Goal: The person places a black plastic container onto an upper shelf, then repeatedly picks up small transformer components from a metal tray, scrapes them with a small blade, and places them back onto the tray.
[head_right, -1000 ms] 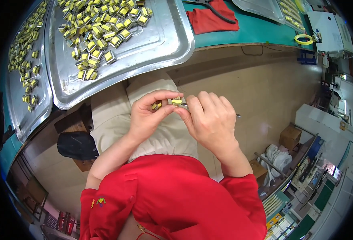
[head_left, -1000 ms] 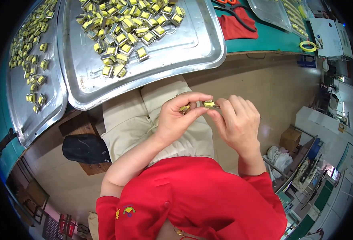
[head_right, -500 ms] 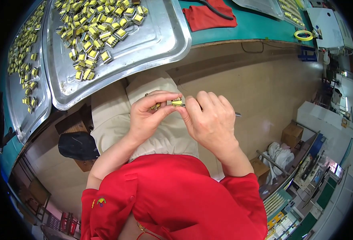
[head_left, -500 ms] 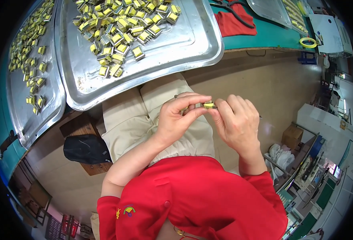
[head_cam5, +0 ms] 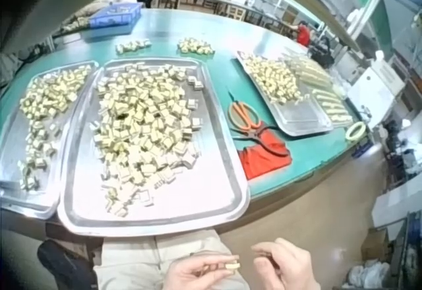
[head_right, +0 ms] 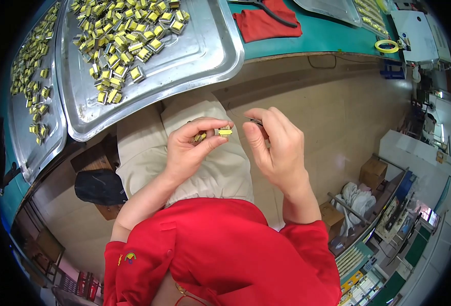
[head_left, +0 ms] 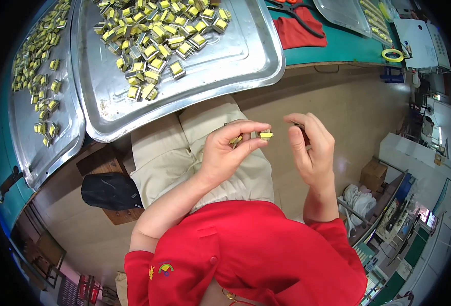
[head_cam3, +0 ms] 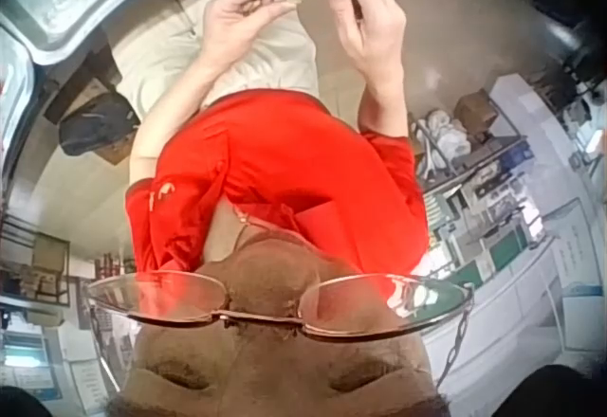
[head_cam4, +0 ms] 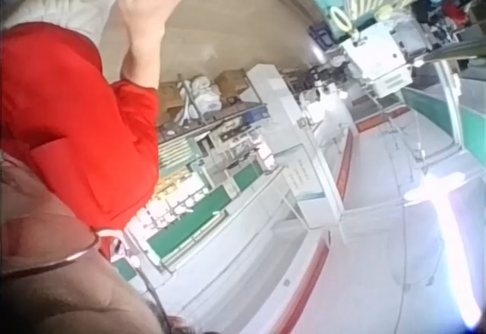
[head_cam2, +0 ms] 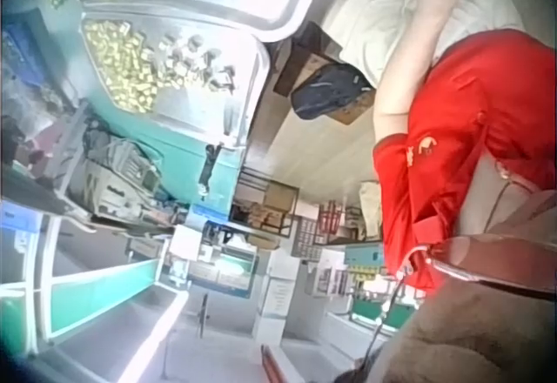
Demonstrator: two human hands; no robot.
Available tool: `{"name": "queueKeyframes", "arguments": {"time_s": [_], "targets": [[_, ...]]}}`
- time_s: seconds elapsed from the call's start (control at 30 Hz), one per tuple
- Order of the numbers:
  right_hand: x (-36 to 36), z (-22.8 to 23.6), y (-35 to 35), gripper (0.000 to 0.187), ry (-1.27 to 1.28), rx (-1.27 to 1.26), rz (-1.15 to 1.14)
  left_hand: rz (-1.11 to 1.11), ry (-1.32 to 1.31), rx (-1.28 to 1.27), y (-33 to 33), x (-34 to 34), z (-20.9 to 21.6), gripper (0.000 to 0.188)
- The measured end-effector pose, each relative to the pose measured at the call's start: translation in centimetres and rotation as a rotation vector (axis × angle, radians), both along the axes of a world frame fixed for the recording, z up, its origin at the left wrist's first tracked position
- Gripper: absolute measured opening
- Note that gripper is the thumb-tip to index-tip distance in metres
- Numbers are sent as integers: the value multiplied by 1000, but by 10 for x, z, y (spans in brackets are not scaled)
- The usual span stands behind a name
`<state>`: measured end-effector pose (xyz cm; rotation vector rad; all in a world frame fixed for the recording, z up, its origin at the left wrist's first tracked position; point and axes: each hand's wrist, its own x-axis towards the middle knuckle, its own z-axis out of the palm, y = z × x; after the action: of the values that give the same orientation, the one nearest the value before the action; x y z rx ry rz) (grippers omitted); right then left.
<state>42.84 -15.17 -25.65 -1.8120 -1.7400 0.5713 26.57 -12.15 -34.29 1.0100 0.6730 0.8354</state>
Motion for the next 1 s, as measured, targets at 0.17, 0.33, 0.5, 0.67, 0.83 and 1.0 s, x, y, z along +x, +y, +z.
{"name": "queueKeyframes", "arguments": {"time_s": [0.17, 0.33, 0.5, 0.67, 0.83, 1.0], "targets": [[-1, -9, -3, 11, 293, -71, -51, 20, -49, -40, 0, -1, -2, 27], [-1, -17, -7, 15, 500, -145, -37, 45, -76, -11, 0, -1, -3, 28], [-3, -21, -7, 13, 520, -182, -42, 59, -96, -10, 0, 0, -2, 28], [-3, -21, -6, 10, 540, -177, -57, -34, -86, -130, 3, -2, 5, 27], [-7, -26, -6, 10, 556, -149, -84, -170, -266, -502, 4, -4, 2, 29], [-10, -25, -5, 9, 560, -120, -90, -220, -346, -546, 3, -4, -3, 33]]}}
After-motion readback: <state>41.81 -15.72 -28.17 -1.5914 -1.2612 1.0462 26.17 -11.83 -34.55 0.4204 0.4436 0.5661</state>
